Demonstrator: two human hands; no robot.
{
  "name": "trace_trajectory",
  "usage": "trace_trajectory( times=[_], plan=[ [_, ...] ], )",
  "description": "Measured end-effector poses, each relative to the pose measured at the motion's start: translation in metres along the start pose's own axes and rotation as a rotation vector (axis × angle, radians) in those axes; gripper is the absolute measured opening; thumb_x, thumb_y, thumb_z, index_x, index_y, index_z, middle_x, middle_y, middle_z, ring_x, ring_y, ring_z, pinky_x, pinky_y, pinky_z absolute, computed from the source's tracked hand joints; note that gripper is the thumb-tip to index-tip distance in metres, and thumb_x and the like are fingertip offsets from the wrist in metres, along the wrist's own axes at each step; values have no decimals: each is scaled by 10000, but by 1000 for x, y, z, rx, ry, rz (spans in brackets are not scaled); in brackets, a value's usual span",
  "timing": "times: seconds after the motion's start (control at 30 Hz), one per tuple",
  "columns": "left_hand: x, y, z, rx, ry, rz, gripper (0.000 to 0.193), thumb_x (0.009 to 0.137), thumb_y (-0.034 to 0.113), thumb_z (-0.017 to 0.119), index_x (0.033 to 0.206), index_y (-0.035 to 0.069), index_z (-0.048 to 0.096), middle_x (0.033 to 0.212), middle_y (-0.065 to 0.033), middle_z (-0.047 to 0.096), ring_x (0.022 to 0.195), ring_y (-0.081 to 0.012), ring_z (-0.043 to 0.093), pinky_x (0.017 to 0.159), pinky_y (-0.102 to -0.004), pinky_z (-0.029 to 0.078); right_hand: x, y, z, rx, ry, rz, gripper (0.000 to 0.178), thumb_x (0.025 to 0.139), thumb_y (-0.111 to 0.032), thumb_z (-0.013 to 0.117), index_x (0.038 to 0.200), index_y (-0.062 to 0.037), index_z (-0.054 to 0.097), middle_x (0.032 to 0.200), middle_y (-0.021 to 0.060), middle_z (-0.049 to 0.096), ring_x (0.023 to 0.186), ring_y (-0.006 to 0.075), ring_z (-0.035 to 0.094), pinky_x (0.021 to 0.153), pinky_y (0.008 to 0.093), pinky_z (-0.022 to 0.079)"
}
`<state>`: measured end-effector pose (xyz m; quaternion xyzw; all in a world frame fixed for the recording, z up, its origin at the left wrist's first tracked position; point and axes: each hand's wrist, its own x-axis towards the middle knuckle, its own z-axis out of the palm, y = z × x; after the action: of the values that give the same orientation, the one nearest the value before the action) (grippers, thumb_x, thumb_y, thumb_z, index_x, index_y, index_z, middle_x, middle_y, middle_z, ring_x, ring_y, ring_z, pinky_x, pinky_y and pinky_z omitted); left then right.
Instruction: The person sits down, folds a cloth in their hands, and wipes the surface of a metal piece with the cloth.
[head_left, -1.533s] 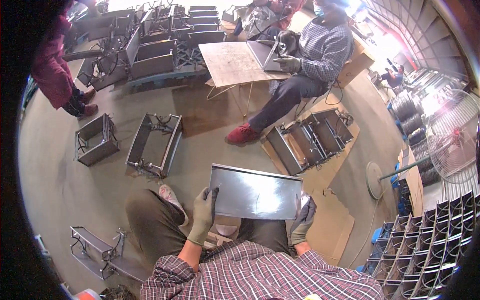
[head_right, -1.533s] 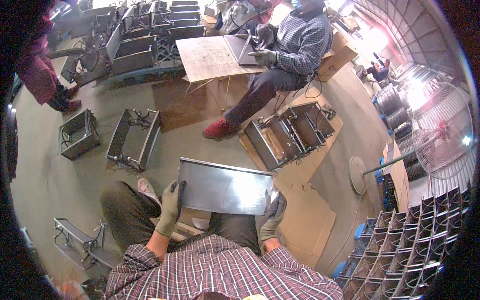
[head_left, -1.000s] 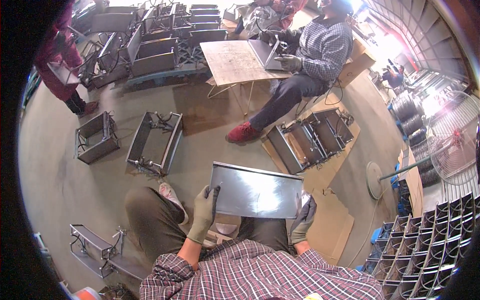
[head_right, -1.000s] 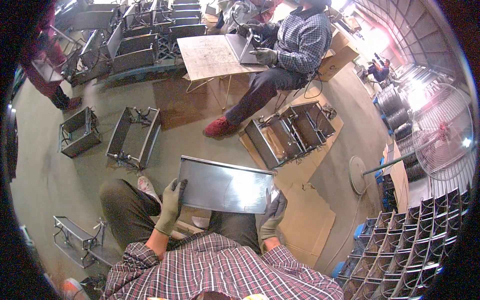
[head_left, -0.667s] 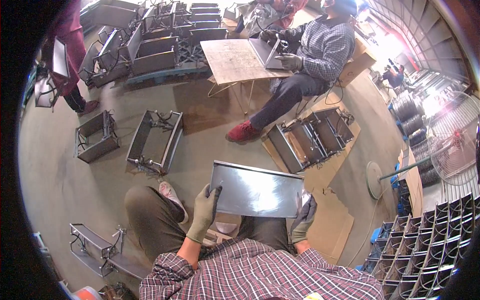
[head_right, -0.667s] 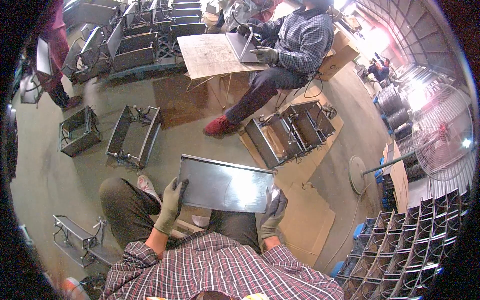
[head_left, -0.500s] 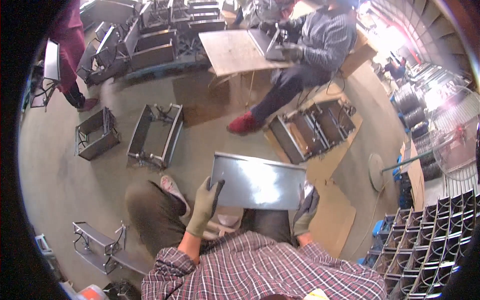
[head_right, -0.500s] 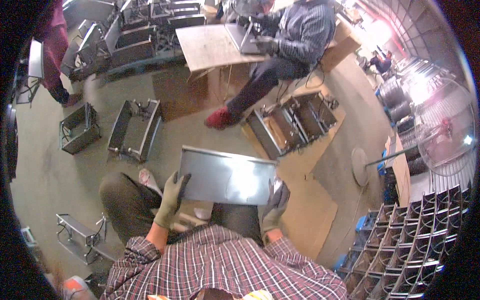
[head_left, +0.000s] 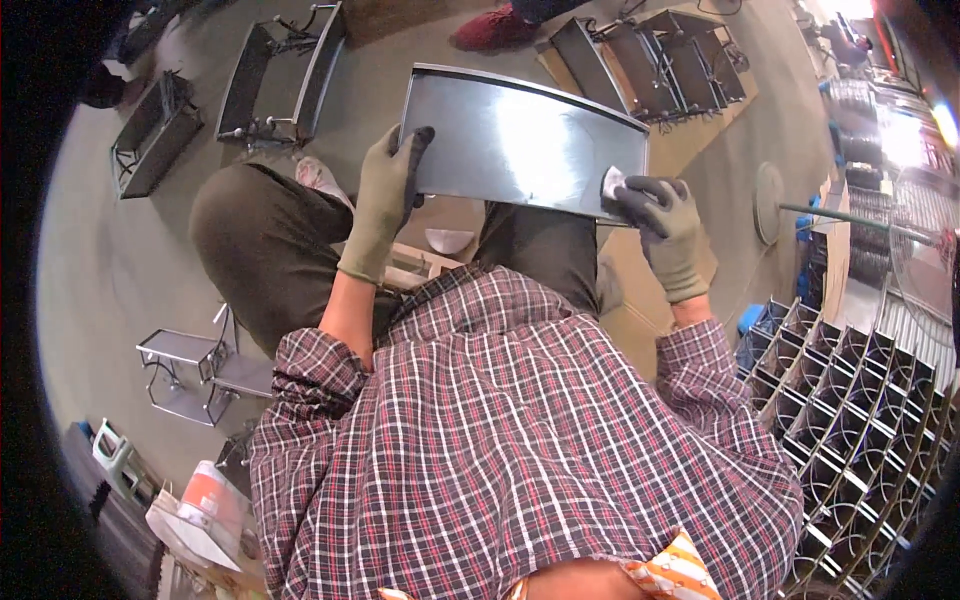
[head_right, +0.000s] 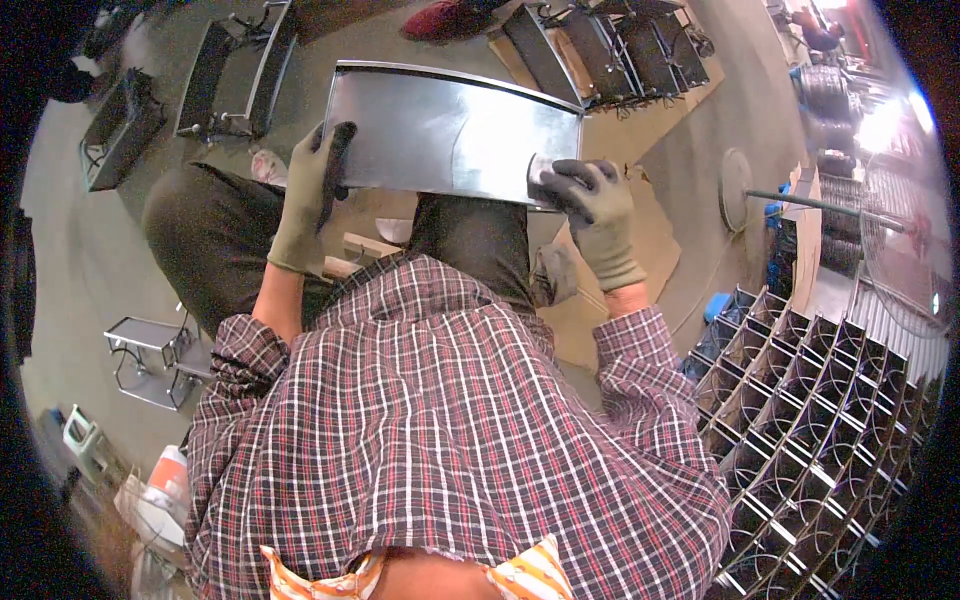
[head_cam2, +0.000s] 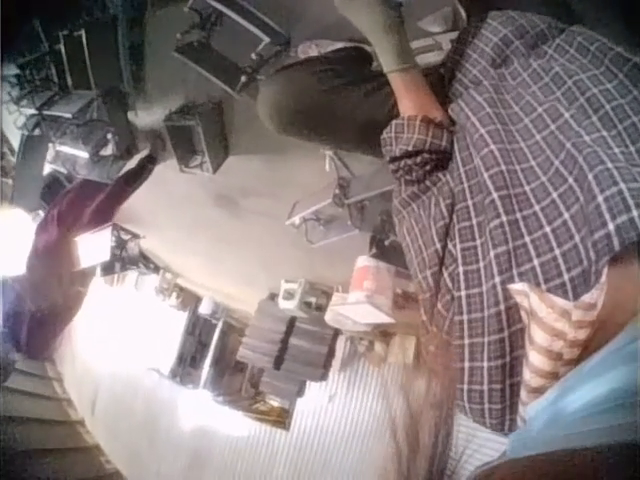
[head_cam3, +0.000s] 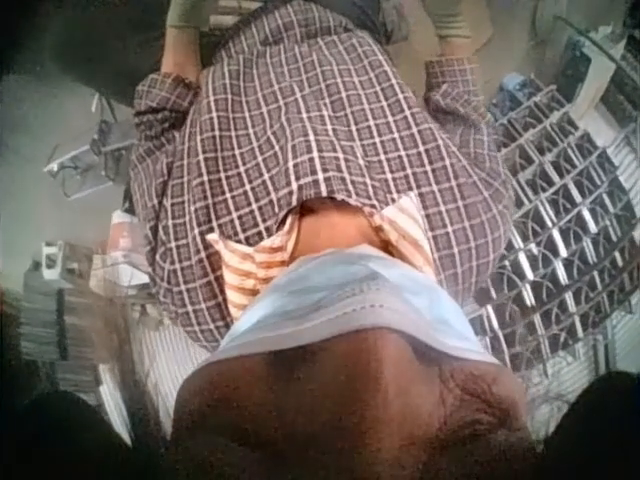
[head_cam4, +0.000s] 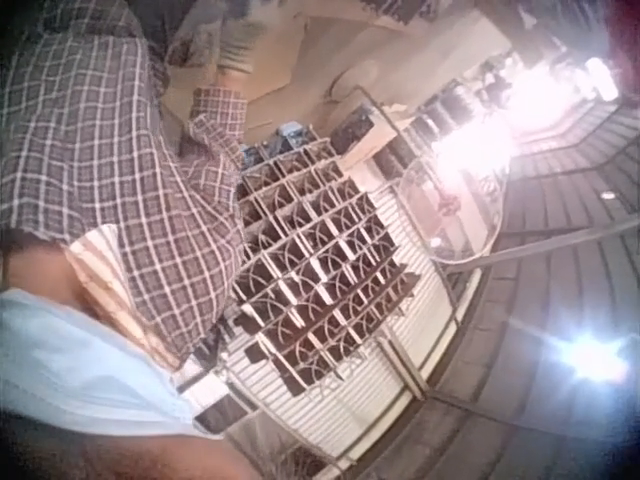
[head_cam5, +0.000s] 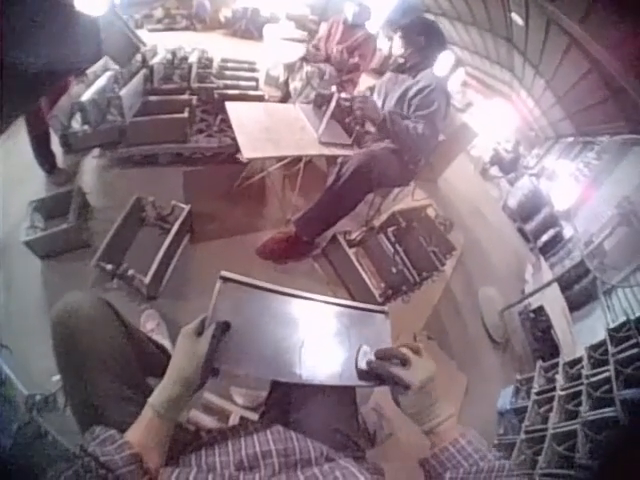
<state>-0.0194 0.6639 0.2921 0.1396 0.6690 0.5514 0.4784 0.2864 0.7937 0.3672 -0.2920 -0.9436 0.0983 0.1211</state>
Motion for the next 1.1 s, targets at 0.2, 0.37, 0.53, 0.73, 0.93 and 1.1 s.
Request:
trace_trajectory(
  times=[0.2, 0.37, 0.53, 0.73, 0.93, 1.1],
  plan=[
    [10, -19, -3, 76, -16, 85, 319, 919, 256, 579, 1040, -33, 638, 700, -10, 570, 534, -63, 477, 483, -230, 393, 26, -12, 19, 53, -227, -288, 349, 696, -30, 608, 1008, -161, 697, 1040, 12, 640, 944, 261, 565, 823, 388, 471],
    [10, -13, 2, 83, 59, 141, 347, 937, 246, 552, 1070, -68, 621, 855, -89, 665, 719, -128, 562, 672, -278, 456, 34, 15, 9, -40, -288, -416, 292, 762, -97, 616, 1012, -230, 687, 1038, -17, 616, 943, 239, 564, 775, 377, 476],
    [16, -26, -1, 125, 54, 205, 311, 958, 187, 506, 1079, -80, 611, 919, -126, 676, 824, -140, 599, 758, -286, 470, 34, -1, 26, -23, -292, -465, 258, 753, -99, 611, 979, -197, 687, 1045, 25, 601, 951, 260, 562, 805, 378, 484],
    [13, -16, 5, 101, 37, 183, 285, 969, 139, 469, 1090, -80, 606, 964, -140, 684, 845, -160, 614, 773, -294, 474, 40, 14, 10, -16, -301, -429, 238, 775, -178, 642, 1003, -230, 684, 989, -15, 612, 895, 243, 571, 764, 366, 495],
    [16, -22, 6, 180, 44, 253, 295, 967, 162, 486, 1088, -76, 612, 924, -127, 682, 820, -137, 596, 752, -289, 470, 39, -13, 29, -21, -262, -433, 304, 753, -92, 606, 1006, -241, 685, 1028, -11, 611, 925, 234, 572, 793, 370, 483],
    [6, -3, 6, 160, 41, 156, 296, 966, 166, 487, 1080, -76, 613, 899, -130, 681, 799, -141, 596, 738, -293, 472, 43, 4, 10, -26, -275, -452, 319, 733, -69, 596, 996, -225, 685, 1040, -10, 609, 959, 233, 563, 807, 360, 477]
  ],
)
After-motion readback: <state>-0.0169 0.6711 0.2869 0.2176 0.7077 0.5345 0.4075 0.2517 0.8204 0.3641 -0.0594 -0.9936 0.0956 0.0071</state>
